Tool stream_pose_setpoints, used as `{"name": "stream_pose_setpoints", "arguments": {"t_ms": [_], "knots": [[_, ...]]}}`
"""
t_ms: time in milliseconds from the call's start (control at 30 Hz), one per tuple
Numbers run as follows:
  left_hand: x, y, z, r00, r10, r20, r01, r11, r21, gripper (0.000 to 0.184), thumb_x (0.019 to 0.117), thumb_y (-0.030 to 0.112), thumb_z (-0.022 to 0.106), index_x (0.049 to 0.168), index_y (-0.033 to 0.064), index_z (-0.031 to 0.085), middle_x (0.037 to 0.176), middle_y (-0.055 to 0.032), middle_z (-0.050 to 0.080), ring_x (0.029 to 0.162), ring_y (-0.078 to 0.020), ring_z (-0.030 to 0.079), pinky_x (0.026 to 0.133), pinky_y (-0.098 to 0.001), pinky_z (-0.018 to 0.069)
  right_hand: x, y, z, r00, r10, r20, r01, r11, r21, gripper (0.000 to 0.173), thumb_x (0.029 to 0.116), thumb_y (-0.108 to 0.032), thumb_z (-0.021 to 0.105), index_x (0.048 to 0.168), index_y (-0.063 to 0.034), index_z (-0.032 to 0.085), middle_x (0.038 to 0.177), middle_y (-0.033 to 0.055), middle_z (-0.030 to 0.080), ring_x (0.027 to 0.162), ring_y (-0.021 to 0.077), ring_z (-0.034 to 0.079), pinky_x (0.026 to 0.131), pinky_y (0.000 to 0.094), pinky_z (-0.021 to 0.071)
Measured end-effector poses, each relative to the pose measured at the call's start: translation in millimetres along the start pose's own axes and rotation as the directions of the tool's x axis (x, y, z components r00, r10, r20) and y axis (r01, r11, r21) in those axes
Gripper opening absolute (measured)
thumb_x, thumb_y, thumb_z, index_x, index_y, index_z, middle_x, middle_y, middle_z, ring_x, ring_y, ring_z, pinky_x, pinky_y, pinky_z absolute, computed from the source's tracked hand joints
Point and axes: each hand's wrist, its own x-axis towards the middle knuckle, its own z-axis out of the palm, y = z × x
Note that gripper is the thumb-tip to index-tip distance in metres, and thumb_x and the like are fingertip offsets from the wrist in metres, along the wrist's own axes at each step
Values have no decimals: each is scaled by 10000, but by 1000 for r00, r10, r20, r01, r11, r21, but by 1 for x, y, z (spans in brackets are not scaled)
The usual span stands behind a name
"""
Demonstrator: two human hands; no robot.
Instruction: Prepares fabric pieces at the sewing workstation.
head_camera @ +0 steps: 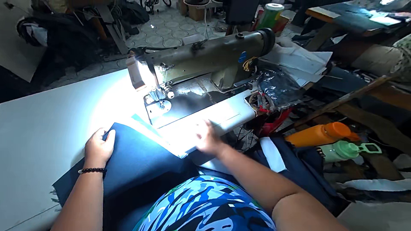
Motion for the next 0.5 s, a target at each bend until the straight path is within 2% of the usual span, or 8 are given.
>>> {"name": "stream_pose_setpoints", "arguments": {"t_ms": [33,100,167,200,300,400,433,500], "knots": [[0,2,1,1000,4,-6,-4,1000,-7,347,1070,165,508,1172,-136,647,1172,-362,649,1176,-466,615,1033,-613,414,0,-15,11,997,-60,50,57,997,59,251,912,-181,654,1062,-23,778,1137,169,739,1189,344,646,1120,536,406],[-3,6,4,999,30,-34,-31,999,-29,342,1062,158,518,1147,-145,651,1142,-370,653,1138,-472,629,1012,-618,424,12,-39,15,964,-65,257,22,986,167,369,1027,-324,562,1243,-85,741,1268,120,713,1277,298,601,1161,527,354],[-10,12,5,995,71,-77,-75,996,-55,348,1054,169,522,1100,-153,645,1076,-357,659,1063,-439,645,966,-587,449,33,-50,14,880,-28,475,-87,972,219,568,1020,-473,569,1440,-92,594,1469,143,573,1415,303,474,1191,529,324],[-13,17,2,987,114,-111,-122,991,-61,355,1048,179,521,1075,-153,642,1033,-345,662,1013,-415,652,930,-564,467,43,-55,15,838,-16,546,-141,959,244,641,997,-499,604,1481,-83,539,1510,153,529,1433,301,452,1189,521,331],[-14,37,-23,946,270,-180,-289,953,-86,339,1030,176,531,1062,-142,647,982,-300,682,919,-298,667,855,-450,523,56,-66,17,798,-34,601,-218,914,342,662,950,-444,704,1432,-27,526,1384,220,584,1295,314,559,1075,506,442],[-5,43,-56,926,353,-137,-372,915,-154,388,1045,252,534,1077,-126,617,973,-222,661,878,-117,608,824,-288,512,54,-74,15,782,-28,623,-200,935,292,727,936,-462,713,1484,-25,519,1447,231,558,1373,355,508,1140,595,365],[-2,44,-66,928,355,-109,-369,915,-161,412,1044,278,531,1097,-122,615,985,-210,659,885,-86,603,828,-261,509,55,-76,13,760,-6,650,-219,939,264,700,939,-463,713,1452,-17,550,1415,232,585,1352,362,528,1128,600,376],[2,43,-81,940,337,-49,-341,927,-158,445,1038,296,536,1130,-133,612,1011,-239,664,903,-112,620,842,-299,516,56,-77,6,691,54,720,-292,933,210,606,962,-433,699,1370,7,615,1318,241,648,1274,374,589,1076,605,417]]}}
